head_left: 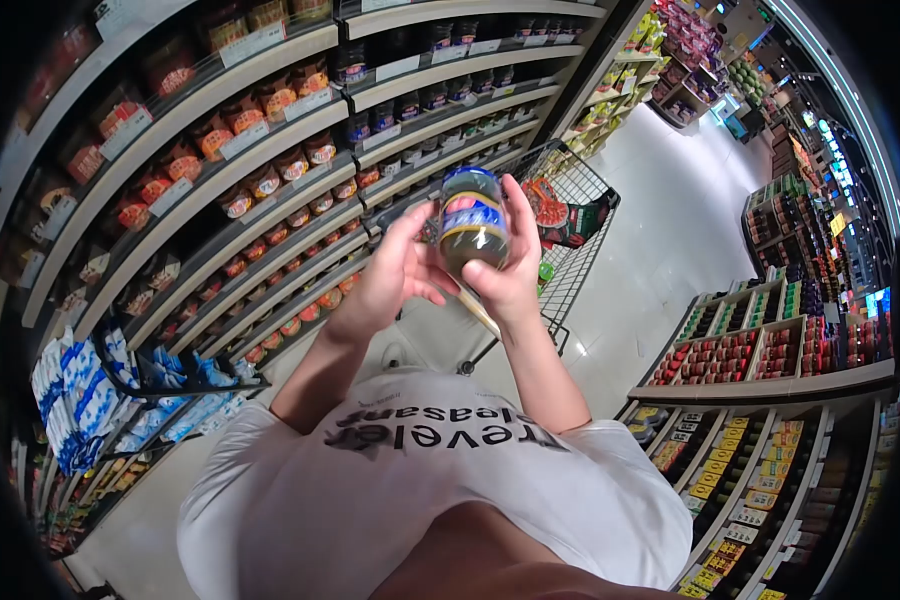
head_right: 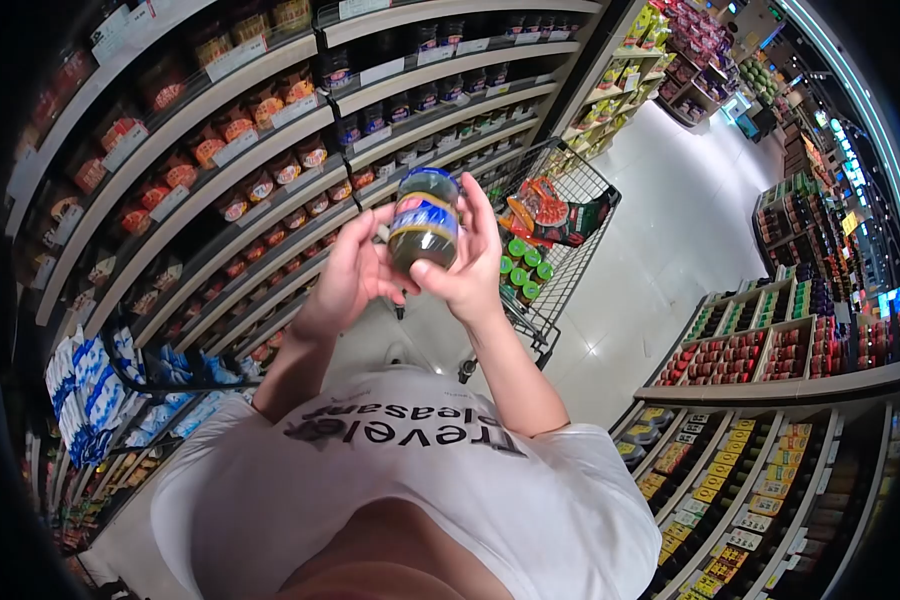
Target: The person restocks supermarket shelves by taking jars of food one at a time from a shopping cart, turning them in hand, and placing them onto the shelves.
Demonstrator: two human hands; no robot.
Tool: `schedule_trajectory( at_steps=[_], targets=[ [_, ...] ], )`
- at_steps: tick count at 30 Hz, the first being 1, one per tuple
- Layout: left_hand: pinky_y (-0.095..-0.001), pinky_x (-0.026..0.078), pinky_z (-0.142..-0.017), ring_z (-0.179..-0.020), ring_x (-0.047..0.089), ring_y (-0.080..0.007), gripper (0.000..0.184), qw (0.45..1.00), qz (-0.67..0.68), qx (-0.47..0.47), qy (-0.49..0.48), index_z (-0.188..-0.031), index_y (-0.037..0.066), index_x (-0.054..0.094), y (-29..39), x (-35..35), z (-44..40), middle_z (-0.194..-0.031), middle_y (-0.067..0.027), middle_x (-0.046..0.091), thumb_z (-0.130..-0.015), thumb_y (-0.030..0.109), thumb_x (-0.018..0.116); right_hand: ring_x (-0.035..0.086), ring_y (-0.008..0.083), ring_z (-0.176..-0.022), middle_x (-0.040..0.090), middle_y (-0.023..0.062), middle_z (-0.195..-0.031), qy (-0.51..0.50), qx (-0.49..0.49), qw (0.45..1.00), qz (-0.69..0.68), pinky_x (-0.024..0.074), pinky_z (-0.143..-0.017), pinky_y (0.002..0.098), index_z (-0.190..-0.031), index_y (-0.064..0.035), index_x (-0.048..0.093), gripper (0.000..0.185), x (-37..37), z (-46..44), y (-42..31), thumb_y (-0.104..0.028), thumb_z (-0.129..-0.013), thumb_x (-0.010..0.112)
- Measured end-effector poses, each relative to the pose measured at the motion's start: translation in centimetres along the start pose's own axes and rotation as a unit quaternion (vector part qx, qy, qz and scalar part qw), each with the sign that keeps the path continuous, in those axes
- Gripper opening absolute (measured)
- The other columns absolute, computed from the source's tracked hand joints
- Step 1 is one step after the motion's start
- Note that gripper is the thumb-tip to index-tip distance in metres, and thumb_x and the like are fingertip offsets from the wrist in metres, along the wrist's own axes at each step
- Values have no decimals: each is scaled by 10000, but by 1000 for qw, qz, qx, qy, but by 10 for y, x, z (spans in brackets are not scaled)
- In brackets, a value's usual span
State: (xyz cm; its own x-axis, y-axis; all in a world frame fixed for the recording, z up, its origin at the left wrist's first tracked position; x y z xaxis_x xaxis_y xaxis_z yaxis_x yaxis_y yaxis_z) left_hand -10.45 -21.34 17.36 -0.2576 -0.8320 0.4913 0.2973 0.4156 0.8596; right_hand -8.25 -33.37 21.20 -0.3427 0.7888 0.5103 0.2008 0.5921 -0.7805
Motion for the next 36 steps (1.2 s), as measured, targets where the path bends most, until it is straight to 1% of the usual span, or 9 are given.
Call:
schedule_trajectory(
  at_steps=[2, 4, 6, 10, 17, 19, 27, 32, 36],
  targets=[
    [-363, 617, -773, -940, 726, -232, 627, 998, 45, 20, -48, -1480, 22, 426, -2, 15, -4, -1169, -181, 695, -1084, 495, 320, 525, 299, -1356, 503, 191, -1434, -38, -39, 996, 77, 484, -1115, 427, -1566, -23, 238, 1192, 11, 4, -10, 34, -582, 908],
    [-374, 618, -828, -988, 722, -226, 597, 995, 67, 20, -75, -1464, 13, 437, -2, 24, -3, -1195, -179, 685, -1081, 465, 367, 512, 292, -1367, 458, 182, -1473, -48, -36, 983, 172, 457, -1142, 427, -1534, -32, 257, 1190, 3, 9, -1, -3, -550, 927],
    [-343, 596, -866, -1007, 705, -183, 459, 993, 25, 63, -99, -1400, 18, 491, 17, 30, 1, -1170, -124, 684, -1015, 235, 616, 501, 290, -1378, 448, 178, -1479, -53, -47, 980, 187, 438, -1157, 433, -1521, -35, 270, 1185, 2, 6, -3, -25, -542, 938],
    [-306, 566, -913, -1044, 669, -141, 600, 993, 63, 79, -66, -1415, 15, 470, 20, 23, -5, -1207, -97, 637, -881, 23, 743, 466, 324, -1419, 422, 200, -1531, -91, -119, 936, 319, 386, -1187, 457, -1509, -72, 281, 1158, 7, -3, -11, -116, -573, 961],
    [-281, 538, -916, -1061, 628, -92, 703, 974, -76, 211, -11, -1447, 11, 438, 53, 5, -10, -1241, -57, 624, -832, -7, 779, 443, 319, -1450, 317, 202, -1649, -146, -116, 907, 379, 437, -1096, 437, -1532, -133, 288, 1133, 18, -24, -14, -177, -624, 963],
    [-281, 539, -917, -1069, 627, -94, 712, 971, -79, 226, -5, -1454, 9, 431, 61, 1, -14, -1239, -61, 627, -832, -17, 776, 425, 303, -1459, 314, 171, -1648, -163, -18, 924, 345, 417, -1133, 451, -1548, -113, 298, 1154, 17, -33, -1, -132, -614, 975],
    [-293, 544, -926, -1103, 634, -115, 739, 955, -134, 261, 35, -1478, -12, 400, 72, -36, -35, -1232, -86, 641, -838, -19, 768, 533, 188, -1242, 497, 99, -1391, -154, 103, 976, 112, 492, -1007, 346, -1585, -78, 284, 1025, 20, -61, 30, 28, -720, 825],
    [-345, 536, -950, -1138, 647, -178, 851, 934, -216, 278, 67, -1511, -23, 373, 69, -63, -51, -1287, -143, 642, -796, 84, 821, 622, 139, -1086, 586, 100, -1303, -76, 104, 987, 95, 594, -864, 270, -1443, -31, 459, 700, 10, -80, 43, 64, -835, 794],
    [-384, 542, -949, -1149, 676, -286, 873, 914, -291, 275, 67, -1502, -32, 382, 66, -65, -64, -1289, -225, 639, -770, 139, 827, 678, 139, -1006, 612, 112, -1302, -7, 109, 984, 138, 599, -869, 264, -1390, 5, 531, 619, -9, -83, 50, 34, -839, 812]
  ],
)
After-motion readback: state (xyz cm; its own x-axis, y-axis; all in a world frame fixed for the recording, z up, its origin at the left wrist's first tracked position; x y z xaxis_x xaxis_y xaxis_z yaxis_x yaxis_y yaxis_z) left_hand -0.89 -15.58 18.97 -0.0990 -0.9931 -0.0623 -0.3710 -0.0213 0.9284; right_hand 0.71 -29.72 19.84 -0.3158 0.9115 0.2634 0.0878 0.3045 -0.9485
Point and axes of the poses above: each hand's wrist, its own z-axis away from the middle knuckle, its own x-axis out of the palm, y = z × x, the point moved 10 cm from there along -z, towards the middle knuckle
